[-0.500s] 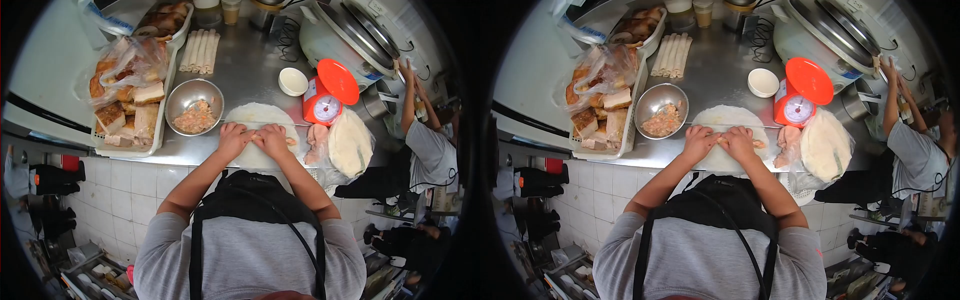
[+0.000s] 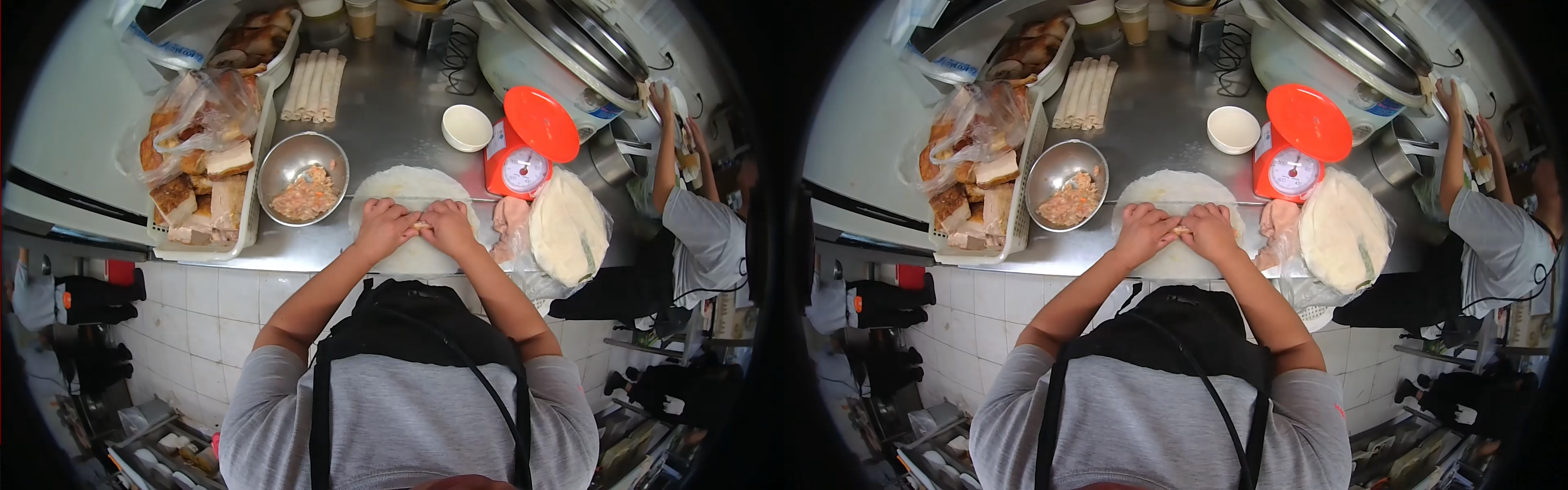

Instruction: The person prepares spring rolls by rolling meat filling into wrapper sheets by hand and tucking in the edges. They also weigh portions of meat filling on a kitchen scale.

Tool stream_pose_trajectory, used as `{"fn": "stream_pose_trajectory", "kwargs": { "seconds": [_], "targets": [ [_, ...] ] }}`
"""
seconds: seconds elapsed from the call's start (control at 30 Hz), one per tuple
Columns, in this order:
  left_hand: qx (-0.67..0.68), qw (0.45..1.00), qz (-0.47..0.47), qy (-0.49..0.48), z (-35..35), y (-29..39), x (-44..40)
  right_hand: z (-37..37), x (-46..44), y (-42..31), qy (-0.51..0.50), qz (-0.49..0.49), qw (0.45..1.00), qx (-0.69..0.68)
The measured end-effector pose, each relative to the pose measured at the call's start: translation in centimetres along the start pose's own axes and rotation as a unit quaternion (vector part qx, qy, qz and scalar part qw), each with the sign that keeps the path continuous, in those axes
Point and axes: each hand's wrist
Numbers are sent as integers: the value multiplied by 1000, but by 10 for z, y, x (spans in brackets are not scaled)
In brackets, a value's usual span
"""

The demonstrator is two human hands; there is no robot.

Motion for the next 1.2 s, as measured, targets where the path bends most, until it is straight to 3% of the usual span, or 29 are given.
{"fn": "stream_pose_trajectory", "kwargs": {
  "seconds": [0.47, 0.57, 0.67, 0.97, 1.2],
  "targets": [
    [-3, 1000, -5, -16, -13, 6, -13, 12, 5, 18, -29, 0, 999, -23],
    [-17, 999, -13, -36, -20, 5, -15, 7, 5, 27, -73, 7, 997, -18],
    [-4, 1000, 2, -29, -19, 12, -19, 18, 8, 29, -19, 12, 998, -50],
    [-21, 997, -66, -30, -33, 8, -20, 21, 15, 42, -45, 11, 996, -71],
    [-28, 997, 23, -72, -6, 1, -9, 27, 23, 44, -52, -7, 998, -31]
  ]
}}
Point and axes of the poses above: each hand's wrist, its own x-axis away from the middle knuckle, its own z-axis out of the back of the hand, y = z × x, and after that the axes turned 5 degrees about x, right-handed
